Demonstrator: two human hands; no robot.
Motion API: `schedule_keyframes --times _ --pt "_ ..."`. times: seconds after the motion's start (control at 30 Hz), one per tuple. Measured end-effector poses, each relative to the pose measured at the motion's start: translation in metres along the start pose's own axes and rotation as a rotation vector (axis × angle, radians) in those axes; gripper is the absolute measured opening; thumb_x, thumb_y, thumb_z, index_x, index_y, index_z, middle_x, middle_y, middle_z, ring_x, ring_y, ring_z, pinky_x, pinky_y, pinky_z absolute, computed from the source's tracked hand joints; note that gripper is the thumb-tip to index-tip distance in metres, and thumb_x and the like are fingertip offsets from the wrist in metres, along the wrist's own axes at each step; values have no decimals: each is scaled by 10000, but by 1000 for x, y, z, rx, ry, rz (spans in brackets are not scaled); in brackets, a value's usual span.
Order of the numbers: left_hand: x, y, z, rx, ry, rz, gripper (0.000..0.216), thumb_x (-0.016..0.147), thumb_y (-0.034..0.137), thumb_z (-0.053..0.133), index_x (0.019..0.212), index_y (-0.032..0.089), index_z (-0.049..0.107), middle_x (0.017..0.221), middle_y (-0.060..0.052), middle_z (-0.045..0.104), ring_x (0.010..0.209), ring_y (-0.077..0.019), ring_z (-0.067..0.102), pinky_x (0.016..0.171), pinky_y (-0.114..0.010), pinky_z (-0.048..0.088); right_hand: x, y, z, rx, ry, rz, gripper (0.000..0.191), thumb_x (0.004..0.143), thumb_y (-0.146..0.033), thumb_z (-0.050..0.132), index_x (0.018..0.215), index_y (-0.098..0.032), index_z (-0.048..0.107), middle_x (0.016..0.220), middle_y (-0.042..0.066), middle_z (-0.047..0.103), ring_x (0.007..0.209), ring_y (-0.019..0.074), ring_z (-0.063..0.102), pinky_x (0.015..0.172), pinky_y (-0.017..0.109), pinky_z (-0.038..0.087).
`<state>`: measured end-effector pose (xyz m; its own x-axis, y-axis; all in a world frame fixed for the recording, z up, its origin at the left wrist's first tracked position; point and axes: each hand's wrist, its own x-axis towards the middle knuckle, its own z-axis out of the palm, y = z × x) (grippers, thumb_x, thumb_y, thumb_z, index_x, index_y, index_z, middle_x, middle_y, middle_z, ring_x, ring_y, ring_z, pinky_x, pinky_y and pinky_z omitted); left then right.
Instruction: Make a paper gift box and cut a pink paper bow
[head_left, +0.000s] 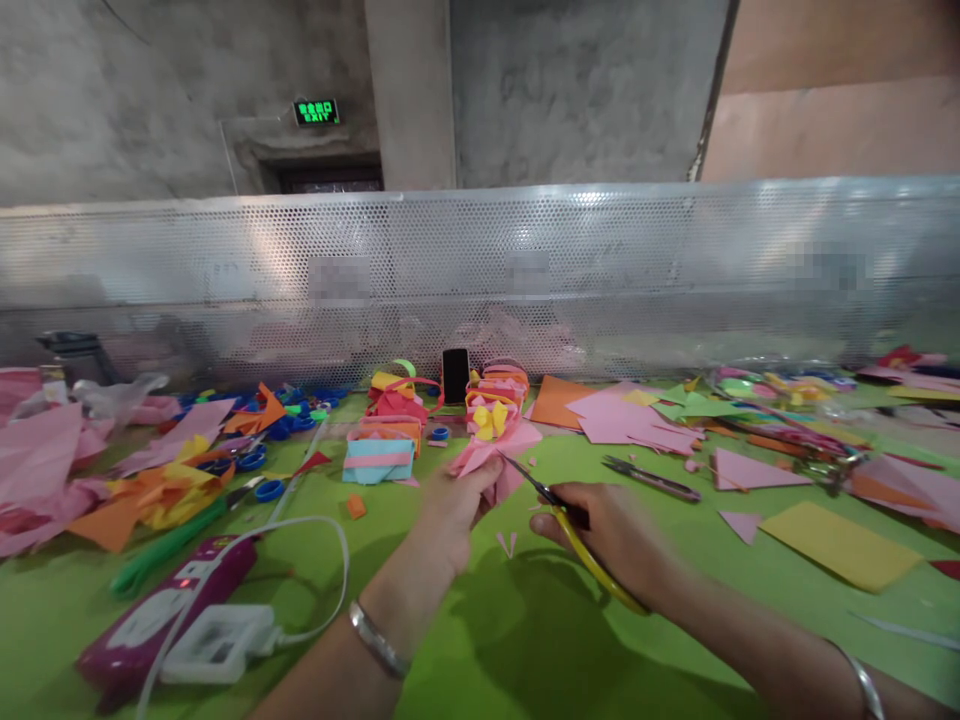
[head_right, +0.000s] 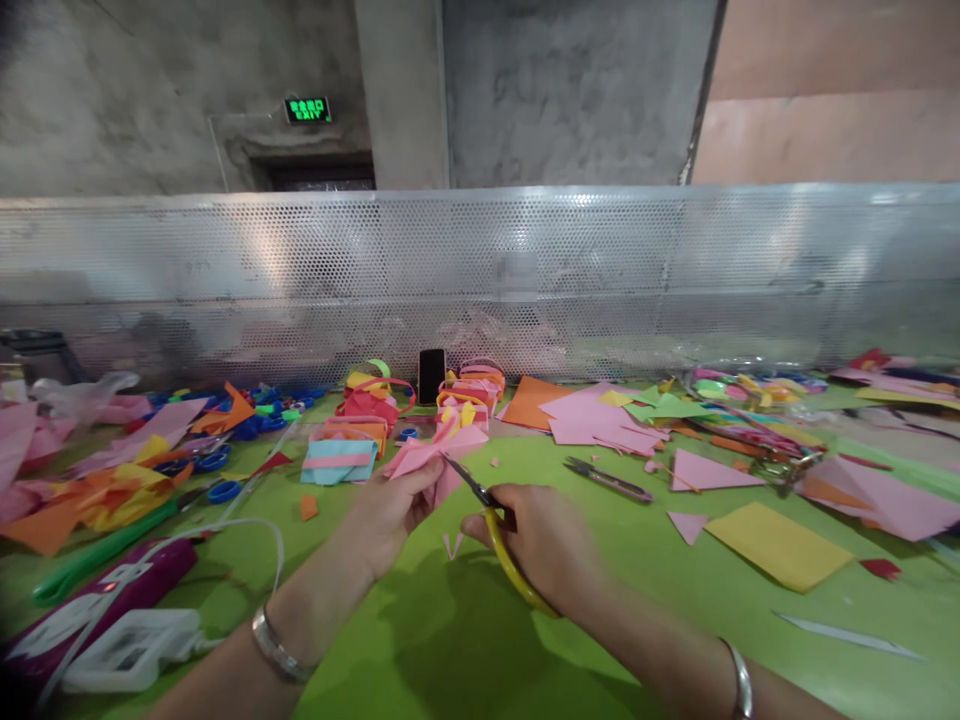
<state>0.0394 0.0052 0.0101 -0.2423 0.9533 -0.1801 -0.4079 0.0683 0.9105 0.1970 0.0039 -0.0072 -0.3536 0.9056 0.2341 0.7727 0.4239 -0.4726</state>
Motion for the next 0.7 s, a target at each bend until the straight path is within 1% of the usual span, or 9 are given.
schedule_keyframes --times 0.2,0.33,0.43,0.53,0.63,0.7 --pt "-3 2 0 62 -16 0 63 617 110 685 651 161 668 666 -12 677 582 -106 584 623 -237 460 0 0 0 52 -11 1 379 782 -528 497 643 -179 546 547 -6 535 487 115 420 479 225 249" --pt "-2 -2 -1 134 -74 29 127 605 133 689 725 172 691 749 -20 694 651 -122 592 643 -238 453 0 2 2 39 -12 -7 384 791 -529 482 638 -180 525 548 -12 518 487 112 409 476 224 235" --pt "-2 -5 -2 163 -109 36 92 586 143 690 672 178 684 729 -22 691 665 -141 594 641 -244 451 1 3 4 41 -5 -34 393 802 -530 468 626 -180 503 561 -7 525 499 114 415 486 225 239" --pt "-2 -6 -2 168 -112 51 71 569 161 700 628 192 676 716 -28 692 694 -164 603 642 -248 452 1 1 4 48 -4 -17 397 796 -540 472 627 -182 494 554 -7 521 503 117 416 489 225 242" --pt "-2 -6 -1 158 -115 57 106 565 165 709 663 199 686 766 -41 703 733 -175 613 666 -256 458 0 -1 4 56 0 -8 379 786 -534 488 646 -182 499 554 -10 518 505 116 415 492 225 247" --pt "-3 -5 0 157 -95 43 118 563 145 705 669 193 687 773 -46 703 726 -174 614 663 -259 460 0 -1 4 64 5 -20 363 789 -518 493 655 -181 504 558 -11 517 504 115 413 494 225 250"
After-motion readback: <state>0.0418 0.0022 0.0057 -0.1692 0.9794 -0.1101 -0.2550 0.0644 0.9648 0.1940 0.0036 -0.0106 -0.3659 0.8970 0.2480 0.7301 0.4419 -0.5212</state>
